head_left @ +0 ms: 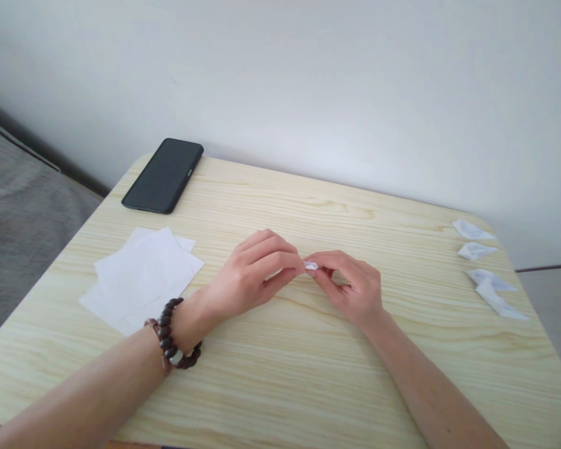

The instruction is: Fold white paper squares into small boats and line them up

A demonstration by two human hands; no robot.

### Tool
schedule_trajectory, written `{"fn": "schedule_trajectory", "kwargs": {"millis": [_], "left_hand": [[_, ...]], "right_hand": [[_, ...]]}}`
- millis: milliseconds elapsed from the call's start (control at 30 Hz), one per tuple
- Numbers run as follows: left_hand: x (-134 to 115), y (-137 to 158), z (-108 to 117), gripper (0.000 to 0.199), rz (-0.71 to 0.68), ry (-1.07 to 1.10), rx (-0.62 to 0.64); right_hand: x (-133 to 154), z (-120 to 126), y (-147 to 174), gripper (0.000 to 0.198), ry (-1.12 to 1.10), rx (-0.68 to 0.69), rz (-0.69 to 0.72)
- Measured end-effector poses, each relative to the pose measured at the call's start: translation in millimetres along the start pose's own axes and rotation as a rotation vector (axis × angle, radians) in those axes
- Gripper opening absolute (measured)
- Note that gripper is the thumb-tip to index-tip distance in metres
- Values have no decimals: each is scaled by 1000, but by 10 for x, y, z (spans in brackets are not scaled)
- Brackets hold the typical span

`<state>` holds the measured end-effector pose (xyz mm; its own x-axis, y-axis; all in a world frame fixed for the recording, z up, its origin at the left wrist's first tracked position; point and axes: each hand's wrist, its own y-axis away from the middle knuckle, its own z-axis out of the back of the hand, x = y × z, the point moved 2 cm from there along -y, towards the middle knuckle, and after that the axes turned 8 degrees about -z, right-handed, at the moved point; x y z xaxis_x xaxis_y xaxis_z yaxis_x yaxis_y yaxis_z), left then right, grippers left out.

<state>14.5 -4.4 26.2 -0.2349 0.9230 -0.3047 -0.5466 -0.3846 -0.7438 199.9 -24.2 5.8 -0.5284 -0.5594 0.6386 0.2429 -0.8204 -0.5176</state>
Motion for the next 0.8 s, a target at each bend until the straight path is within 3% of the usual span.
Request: {"fn": "schedule_trajectory", "kwargs": {"millis": [200,533,800], "left_hand": [[2,27,2,20,-33,-67,49],[-8,10,-19,6,-20,-44,33],[-32,-14,-3,8,50,23,8]], "right_hand": [[-11,9,6,13,13,-30,51],[47,27,1,15,92,-42,156],[45,16,10,18,73,-43,161]]}}
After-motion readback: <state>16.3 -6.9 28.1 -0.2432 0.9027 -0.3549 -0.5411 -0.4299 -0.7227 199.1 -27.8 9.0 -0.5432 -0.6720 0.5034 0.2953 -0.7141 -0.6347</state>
